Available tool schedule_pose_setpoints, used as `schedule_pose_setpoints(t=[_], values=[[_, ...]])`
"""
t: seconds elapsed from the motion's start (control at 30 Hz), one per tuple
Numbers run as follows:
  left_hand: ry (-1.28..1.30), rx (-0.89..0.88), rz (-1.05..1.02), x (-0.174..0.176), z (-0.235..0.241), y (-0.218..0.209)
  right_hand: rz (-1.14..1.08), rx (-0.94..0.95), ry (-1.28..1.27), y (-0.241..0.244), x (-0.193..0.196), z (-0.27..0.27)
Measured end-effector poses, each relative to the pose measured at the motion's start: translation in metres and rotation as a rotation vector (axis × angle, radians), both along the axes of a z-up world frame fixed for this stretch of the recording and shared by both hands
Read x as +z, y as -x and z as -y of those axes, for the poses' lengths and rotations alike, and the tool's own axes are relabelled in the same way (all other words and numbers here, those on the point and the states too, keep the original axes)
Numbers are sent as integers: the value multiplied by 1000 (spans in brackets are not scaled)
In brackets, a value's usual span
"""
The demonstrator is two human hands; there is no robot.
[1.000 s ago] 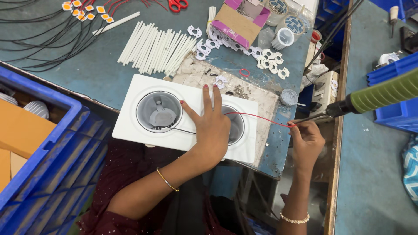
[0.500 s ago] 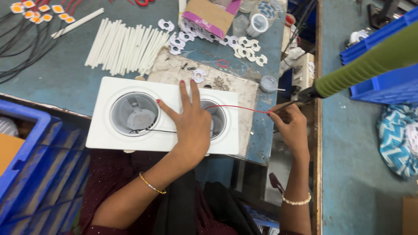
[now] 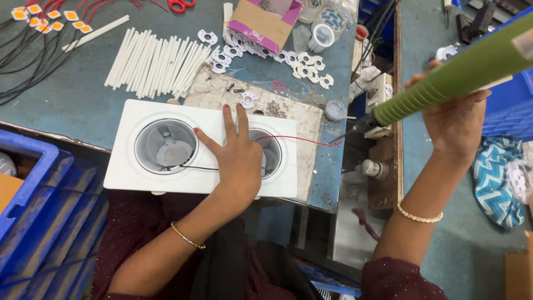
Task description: The person assembles a dual recessed light fixture by securing internal components with a green pneumatic screwdriver, then installs LED modules into each housing and connects the wiring. The person handles the fixture, LED modules, and wires throughout the process.
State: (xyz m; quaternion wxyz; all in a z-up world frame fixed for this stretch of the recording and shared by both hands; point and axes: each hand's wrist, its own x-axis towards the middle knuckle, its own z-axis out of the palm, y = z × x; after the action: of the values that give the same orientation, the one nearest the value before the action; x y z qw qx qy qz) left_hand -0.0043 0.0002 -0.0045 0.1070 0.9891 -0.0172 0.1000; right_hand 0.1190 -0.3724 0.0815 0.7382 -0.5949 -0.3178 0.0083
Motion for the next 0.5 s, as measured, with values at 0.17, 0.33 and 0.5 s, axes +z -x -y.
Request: schedule_pose_setpoints(t=[0.17,0.33,0.5], values=[[19,1,-12,-2,0,1,95,99,-82,-8,-12,-3],[59,13,-1,-3,0,2,49,509,-254,8,12,-23],[125,-16,41,-2,-2,6,47,665,-282,42,30,-70]])
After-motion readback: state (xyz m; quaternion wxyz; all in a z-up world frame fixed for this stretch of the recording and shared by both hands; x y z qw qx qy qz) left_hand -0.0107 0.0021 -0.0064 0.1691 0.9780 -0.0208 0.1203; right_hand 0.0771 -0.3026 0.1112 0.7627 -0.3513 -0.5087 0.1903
